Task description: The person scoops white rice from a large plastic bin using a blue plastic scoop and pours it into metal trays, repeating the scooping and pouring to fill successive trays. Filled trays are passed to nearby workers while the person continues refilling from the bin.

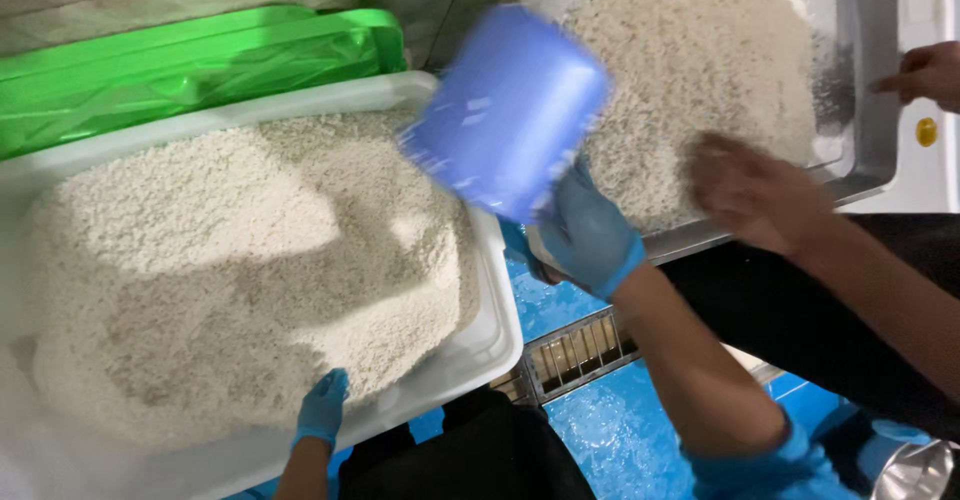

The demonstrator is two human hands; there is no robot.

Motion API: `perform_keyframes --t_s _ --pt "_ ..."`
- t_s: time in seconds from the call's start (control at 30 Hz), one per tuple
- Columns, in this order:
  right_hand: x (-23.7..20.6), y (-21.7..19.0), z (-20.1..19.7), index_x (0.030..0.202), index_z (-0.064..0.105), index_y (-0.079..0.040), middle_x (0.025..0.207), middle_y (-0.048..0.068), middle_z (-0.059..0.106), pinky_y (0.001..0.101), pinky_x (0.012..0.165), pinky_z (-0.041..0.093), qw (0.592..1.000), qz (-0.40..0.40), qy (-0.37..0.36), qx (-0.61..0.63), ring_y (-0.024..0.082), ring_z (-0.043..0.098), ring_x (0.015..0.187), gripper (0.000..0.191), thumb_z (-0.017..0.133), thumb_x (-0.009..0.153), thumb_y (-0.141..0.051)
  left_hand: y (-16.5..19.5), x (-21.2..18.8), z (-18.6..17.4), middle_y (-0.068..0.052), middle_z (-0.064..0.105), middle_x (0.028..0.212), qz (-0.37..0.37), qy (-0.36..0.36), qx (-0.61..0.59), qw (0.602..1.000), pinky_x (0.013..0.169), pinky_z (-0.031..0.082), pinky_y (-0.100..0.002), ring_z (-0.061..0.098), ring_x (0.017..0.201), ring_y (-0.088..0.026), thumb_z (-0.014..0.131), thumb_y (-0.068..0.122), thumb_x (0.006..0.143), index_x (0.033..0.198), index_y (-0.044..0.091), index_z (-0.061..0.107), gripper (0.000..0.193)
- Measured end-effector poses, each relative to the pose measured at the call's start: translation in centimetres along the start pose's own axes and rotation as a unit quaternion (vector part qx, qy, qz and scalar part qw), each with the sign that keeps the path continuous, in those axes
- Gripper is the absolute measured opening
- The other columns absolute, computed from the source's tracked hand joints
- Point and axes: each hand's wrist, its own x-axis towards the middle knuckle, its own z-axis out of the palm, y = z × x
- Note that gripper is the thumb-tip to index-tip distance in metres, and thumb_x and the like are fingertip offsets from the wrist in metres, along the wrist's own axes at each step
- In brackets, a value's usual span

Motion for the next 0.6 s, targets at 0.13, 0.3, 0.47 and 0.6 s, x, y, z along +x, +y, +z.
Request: perform_keyframes --t_s 0.13,0.3,0.47,0.6 --pt "5.7 -0.4 1.3 0.134 0.052 -0.002 0.114 0.026 0.067 0.0519 0.086 0.053 0.992 -0.033 -0.112 0.043 0.044 0.067 0.098 0.052 0.066 0.085 -0.013 -0.6 -0.1 0.2 -0.009 0.074 0.126 0.038 -0.028 0.004 0.999 0.094 0.053 -0.031 0.070 0.107 -0.016 0.066 0.033 0.095 0.134 0.000 0.067 0.051" --pt "5.6 0.1 4.3 0.141 0.054 -0.002 0.102 0.021 0.073 0.0477 0.103 0.051 0.968 0.110 -0.181 0.138 0.037 0.069 0.096 0.052 0.063 0.092 -0.017 -1.5 -0.6 -1.1 -0.012 0.076 0.120 0.025 -0.025 -0.050 0.998 0.092 0.053 -0.031 0.069 0.103 -0.017 0.067 0.032 0.096 0.132 -0.001 0.069 0.049" --pt "-3.2 -8.1 12.9 0.143 0.055 0.002 0.115 0.015 0.076 0.0335 0.078 0.056 0.928 0.049 -0.221 0.295 0.019 0.071 0.093 0.050 0.065 0.095 -0.008 -2.3 -1.2 -3.8 -0.011 0.076 0.115 0.008 0.005 -0.037 0.999 0.090 0.053 -0.032 0.069 0.101 -0.017 0.068 0.035 0.096 0.130 -0.001 0.069 0.050" --pt "-10.7 -17.0 22.9 0.123 0.057 -0.003 0.098 0.006 0.072 0.0355 0.067 0.058 0.798 0.237 -0.333 0.442 0.016 0.063 0.074 0.018 0.058 0.112 -0.016 -3.9 -1.3 -6.9 -0.013 0.078 0.109 -0.010 0.015 -0.004 1.000 0.088 0.054 -0.033 0.071 0.097 -0.018 0.067 0.040 0.096 0.129 -0.001 0.071 0.052"
